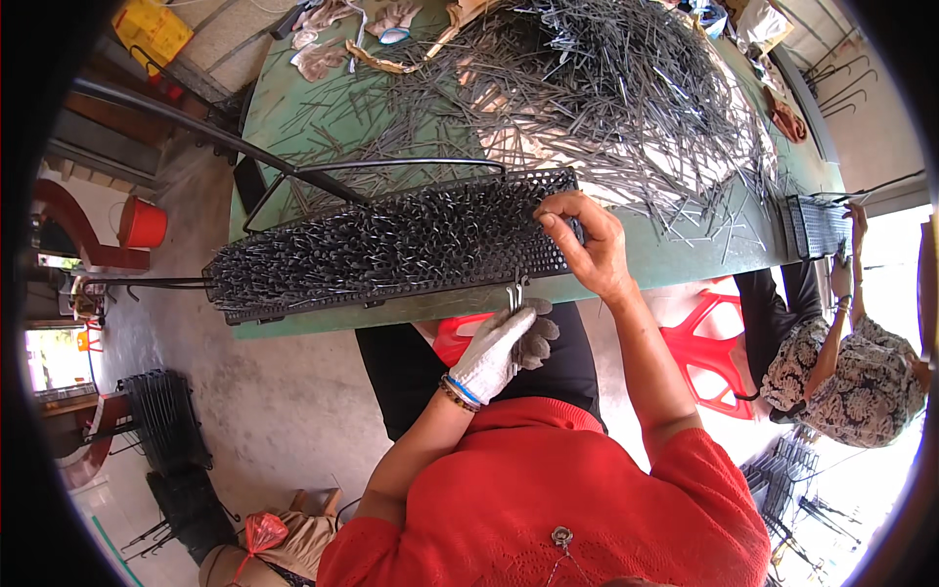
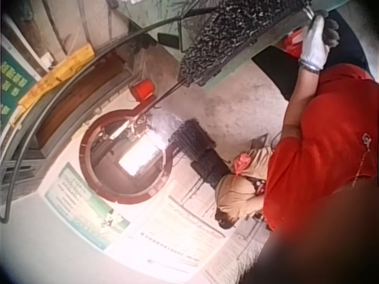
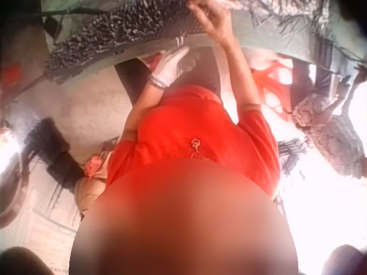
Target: Manually inserting thin metal wires into a perforated brush frame or mesh structure.
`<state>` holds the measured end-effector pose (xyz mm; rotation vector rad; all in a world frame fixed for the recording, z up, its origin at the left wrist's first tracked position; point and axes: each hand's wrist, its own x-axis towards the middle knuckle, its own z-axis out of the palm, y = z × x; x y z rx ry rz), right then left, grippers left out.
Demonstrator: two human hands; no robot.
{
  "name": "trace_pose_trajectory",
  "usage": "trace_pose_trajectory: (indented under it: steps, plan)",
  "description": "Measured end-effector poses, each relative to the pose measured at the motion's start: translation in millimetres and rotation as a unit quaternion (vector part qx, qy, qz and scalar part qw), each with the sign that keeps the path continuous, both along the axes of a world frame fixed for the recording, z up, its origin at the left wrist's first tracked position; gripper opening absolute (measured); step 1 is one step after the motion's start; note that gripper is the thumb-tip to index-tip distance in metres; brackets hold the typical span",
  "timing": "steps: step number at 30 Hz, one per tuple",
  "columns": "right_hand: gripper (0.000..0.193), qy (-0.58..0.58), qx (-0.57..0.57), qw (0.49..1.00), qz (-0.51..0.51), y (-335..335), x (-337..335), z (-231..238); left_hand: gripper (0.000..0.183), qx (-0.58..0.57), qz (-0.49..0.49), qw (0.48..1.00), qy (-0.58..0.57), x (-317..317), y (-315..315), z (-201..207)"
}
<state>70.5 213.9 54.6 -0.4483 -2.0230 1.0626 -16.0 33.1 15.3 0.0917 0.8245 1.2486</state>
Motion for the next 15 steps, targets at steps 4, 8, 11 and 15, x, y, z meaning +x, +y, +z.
trace_pose_trajectory:
  steps: [4, 8, 11, 15]
  plan:
    - [0.008, 0.006, 0.018, 1.000, -0.015, -0.7, 1.3, -3.4, 0.029, 0.000, -0.001, 1.000, -0.002, -0.8, 0.4, -1.3]
    - [0.008, 0.029, -0.013, 0.998, -0.051, -5.8, -2.1, -11.8, 0.029, -0.005, -0.004, 1.000, 0.001, -0.3, 0.6, -3.0]
    - [0.009, 0.034, -0.026, 0.998, -0.055, -6.7, -3.6, -15.0, 0.029, -0.005, -0.005, 1.000, -0.001, -0.4, 0.8, -3.0]
    - [0.009, 0.032, -0.079, 0.995, -0.061, -9.5, -6.4, -19.9, 0.029, -0.006, -0.003, 1.000, -0.006, -1.2, -0.1, -4.4]
